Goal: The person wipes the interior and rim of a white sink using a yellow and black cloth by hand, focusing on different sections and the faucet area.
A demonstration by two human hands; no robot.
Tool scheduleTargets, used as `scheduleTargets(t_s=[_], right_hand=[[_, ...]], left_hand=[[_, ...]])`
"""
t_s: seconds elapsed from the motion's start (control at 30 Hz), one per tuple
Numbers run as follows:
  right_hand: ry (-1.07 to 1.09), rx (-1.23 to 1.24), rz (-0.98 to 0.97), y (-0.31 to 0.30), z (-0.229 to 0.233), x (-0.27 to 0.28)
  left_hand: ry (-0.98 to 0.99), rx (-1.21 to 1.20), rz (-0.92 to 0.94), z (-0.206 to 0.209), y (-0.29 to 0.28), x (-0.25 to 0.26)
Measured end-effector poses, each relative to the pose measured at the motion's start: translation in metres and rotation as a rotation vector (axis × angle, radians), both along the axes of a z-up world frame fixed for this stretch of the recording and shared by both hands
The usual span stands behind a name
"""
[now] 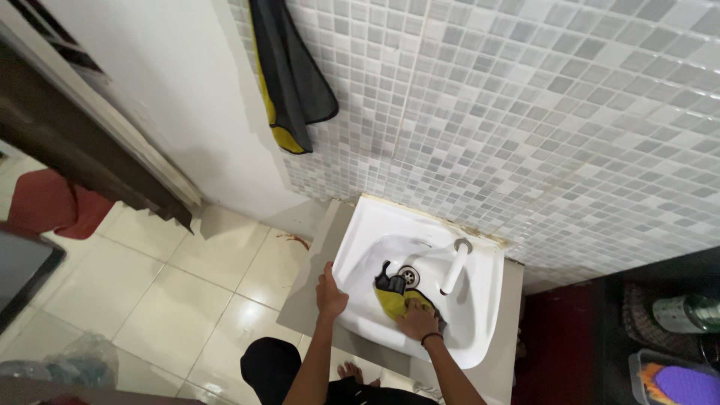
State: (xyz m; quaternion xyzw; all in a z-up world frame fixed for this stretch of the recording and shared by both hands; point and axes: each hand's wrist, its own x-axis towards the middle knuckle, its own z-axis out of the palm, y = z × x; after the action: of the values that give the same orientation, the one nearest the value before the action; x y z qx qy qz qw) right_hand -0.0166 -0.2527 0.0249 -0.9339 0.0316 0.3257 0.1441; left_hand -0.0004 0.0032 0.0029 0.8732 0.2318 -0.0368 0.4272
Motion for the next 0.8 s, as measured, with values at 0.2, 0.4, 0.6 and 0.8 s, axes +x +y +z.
scheduleTargets(t_s=[0.2,0.4,0.6,0.8], right_hand=[[0.129,-0.073,0.002,0.010,0.002,0.022],[0.197,-0.091,0.071,0.014,0.004,0.044],[0.244,-0.122,0.139,0.016,0.007,0.050],[0.209,-0.107,0.147,0.012,0.006,0.047]], left_hand=[[0.011,-0.010,0.032,-0.001,-0.003,0.001],[0.013,-0.024,0.043,-0.001,-0.004,0.002],[0.042,0.014,0.024,0.001,-0.006,0.002],[-0.002,0.010,0.034,-0.001,-0.004,0.003]])
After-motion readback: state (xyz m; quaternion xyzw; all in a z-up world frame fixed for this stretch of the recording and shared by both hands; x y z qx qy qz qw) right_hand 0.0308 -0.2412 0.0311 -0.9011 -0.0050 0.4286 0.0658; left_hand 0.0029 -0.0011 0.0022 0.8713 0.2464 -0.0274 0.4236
